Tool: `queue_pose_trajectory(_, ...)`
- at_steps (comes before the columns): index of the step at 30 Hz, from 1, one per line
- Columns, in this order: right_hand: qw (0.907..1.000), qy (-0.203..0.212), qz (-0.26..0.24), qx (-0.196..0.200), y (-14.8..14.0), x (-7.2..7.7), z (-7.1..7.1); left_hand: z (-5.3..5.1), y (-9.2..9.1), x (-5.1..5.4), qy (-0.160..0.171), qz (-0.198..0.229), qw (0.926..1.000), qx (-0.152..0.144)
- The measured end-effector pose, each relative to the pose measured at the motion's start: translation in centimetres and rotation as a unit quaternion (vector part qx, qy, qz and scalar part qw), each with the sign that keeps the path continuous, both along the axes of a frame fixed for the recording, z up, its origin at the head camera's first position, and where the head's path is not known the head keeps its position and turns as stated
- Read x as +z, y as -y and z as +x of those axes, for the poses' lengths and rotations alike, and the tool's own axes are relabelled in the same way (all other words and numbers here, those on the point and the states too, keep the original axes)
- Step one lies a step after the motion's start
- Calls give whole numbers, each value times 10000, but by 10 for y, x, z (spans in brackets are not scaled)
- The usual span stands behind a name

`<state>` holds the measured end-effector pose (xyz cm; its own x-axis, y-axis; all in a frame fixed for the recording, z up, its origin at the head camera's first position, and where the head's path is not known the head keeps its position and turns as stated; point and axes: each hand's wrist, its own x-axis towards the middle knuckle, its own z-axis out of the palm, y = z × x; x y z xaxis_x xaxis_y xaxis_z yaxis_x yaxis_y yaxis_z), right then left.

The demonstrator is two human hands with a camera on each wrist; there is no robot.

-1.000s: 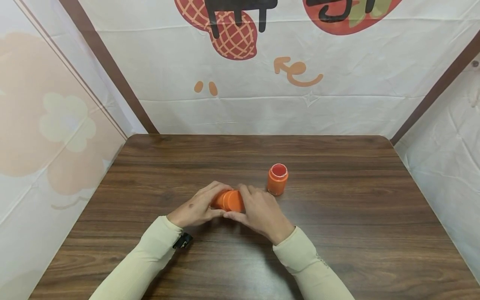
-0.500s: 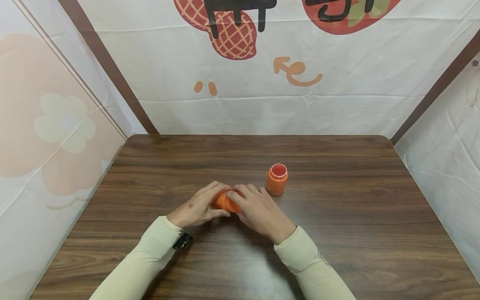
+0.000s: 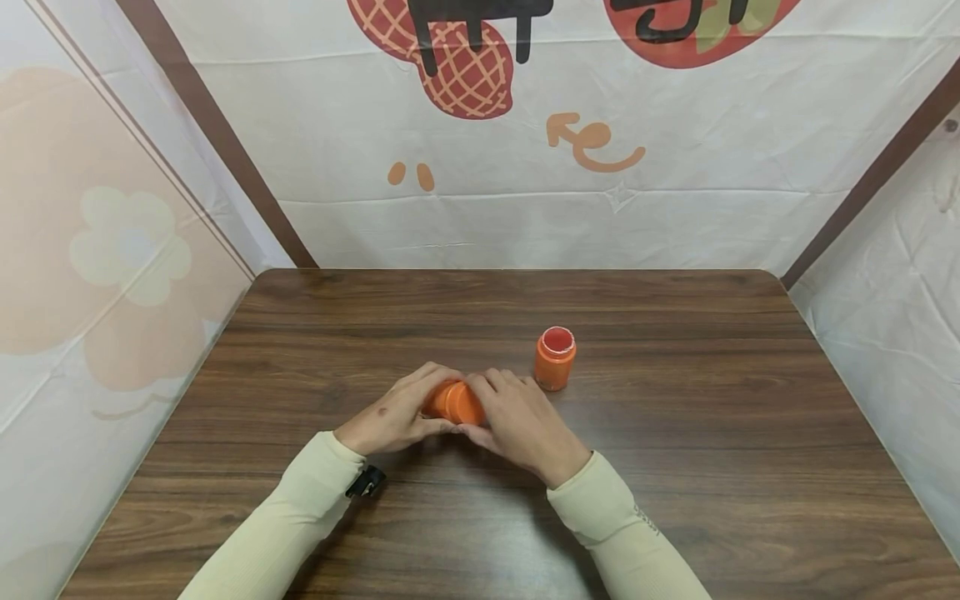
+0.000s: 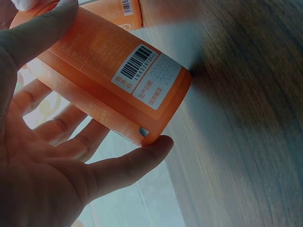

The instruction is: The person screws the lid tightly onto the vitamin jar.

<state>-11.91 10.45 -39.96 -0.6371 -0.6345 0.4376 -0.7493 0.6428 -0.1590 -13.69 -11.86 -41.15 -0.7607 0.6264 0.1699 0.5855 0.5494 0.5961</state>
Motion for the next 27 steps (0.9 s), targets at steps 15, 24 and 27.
queue_pose_trajectory(15, 9984, 425, 76, -377, 0, 1, 0, 1, -1, 3, 106, -75, 9999, -15)
queue_pose_trajectory(24, 9994, 125, 151, 288, -4, 2, -2, -1, 0, 0, 27, -16, 10000, -83)
queue_pose_trajectory(27, 9994, 98, 137, 309, -3, 1, -1, -1, 0, 0, 38, -19, 10000, -63)
